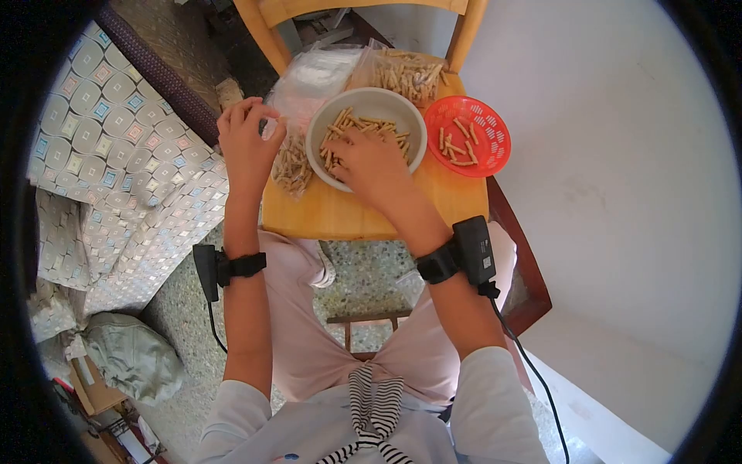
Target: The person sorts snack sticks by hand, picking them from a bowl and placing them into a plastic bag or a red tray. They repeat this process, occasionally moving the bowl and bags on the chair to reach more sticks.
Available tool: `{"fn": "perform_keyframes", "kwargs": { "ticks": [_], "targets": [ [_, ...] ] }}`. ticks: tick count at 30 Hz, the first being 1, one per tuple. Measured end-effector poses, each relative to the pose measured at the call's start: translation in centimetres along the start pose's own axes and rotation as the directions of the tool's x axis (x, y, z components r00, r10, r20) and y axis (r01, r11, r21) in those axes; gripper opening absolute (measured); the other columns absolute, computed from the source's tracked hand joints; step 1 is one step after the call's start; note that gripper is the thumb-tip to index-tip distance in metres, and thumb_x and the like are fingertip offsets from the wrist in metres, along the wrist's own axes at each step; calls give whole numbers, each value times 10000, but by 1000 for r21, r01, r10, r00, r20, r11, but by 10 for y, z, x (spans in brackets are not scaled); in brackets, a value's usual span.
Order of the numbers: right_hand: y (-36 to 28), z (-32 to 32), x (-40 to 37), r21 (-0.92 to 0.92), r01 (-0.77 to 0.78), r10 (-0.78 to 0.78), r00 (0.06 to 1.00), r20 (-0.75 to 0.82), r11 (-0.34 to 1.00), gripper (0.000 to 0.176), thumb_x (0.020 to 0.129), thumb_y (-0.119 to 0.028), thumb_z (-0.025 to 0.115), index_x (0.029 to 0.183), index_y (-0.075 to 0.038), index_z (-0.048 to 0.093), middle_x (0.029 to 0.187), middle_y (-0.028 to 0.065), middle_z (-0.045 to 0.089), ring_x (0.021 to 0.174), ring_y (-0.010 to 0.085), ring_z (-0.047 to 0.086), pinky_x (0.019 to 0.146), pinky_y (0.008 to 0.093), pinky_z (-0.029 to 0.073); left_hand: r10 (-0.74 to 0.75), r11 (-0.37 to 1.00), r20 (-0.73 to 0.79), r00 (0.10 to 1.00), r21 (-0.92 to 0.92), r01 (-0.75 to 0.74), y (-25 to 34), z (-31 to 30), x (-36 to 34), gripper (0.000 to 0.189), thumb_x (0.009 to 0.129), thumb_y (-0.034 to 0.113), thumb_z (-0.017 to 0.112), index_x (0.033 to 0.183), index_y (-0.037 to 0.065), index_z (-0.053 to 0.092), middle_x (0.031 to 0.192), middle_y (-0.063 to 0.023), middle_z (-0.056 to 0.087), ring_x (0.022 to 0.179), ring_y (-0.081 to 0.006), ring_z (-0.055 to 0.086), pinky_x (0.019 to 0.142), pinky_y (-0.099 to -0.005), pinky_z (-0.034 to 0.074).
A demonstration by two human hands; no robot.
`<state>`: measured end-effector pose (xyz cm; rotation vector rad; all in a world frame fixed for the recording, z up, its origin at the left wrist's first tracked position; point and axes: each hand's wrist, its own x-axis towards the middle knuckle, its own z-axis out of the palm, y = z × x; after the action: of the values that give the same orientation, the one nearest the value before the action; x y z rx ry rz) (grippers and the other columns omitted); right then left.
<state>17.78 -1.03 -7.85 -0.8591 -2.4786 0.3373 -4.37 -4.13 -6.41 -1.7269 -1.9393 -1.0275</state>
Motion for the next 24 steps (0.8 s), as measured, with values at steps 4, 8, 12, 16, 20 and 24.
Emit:
{"fn": "perform_keyframes", "kwargs": {
  "ticks": [4,8,12,16,20,24],
  "targets": [
    [15,-12,-10,-97,-220,234,957,169,971,418,838,-193,722,1250,-160,660,1177,78,652,1131,294,620,994,480,449,11,1000,47,999,-27,-10,4,0,-1,111,772,170,710,883,167,720,1205,-20,648,1208,-315,499,1010,-478,406],
    [16,-15,-13,-173,-230,272,919,284,958,348,830,-180,720,1173,-126,696,1162,106,659,1081,296,645,930,448,501,66,990,12,998,-123,-64,3,1,3,90,794,111,662,817,146,741,1177,-11,671,1189,-322,538,1000,-463,432],
    [22,-5,-11,-111,-233,253,943,215,966,214,812,-174,728,1013,-102,745,1026,121,703,955,305,687,836,430,539,42,978,8,999,-205,-39,19,-3,3,158,793,72,649,879,151,755,1120,-11,687,1184,-320,557,1005,-452,439],
    [18,-7,-3,-203,-418,460,852,251,885,170,793,-219,752,933,-122,763,867,101,722,881,305,702,792,426,541,203,956,145,968,-244,-164,36,1,-4,229,804,85,703,1017,155,745,1282,-36,613,1303,-344,453,1087,-472,374],
    [21,-7,-2,-195,-408,448,856,258,892,185,787,-251,765,928,-131,765,838,106,716,866,308,702,772,421,538,215,975,364,906,-142,-174,40,16,-25,318,799,190,785,1114,178,745,1470,-50,467,1422,-376,313,1150,-529,283],
    [16,-14,1,-188,-429,461,867,188,884,169,796,-269,775,910,-144,776,883,101,728,873,300,711,752,426,548,219,974,486,846,-168,-155,44,14,-26,381,783,246,810,1153,186,746,1516,-63,422,1455,-370,278,1167,-536,254]
  ]
}}
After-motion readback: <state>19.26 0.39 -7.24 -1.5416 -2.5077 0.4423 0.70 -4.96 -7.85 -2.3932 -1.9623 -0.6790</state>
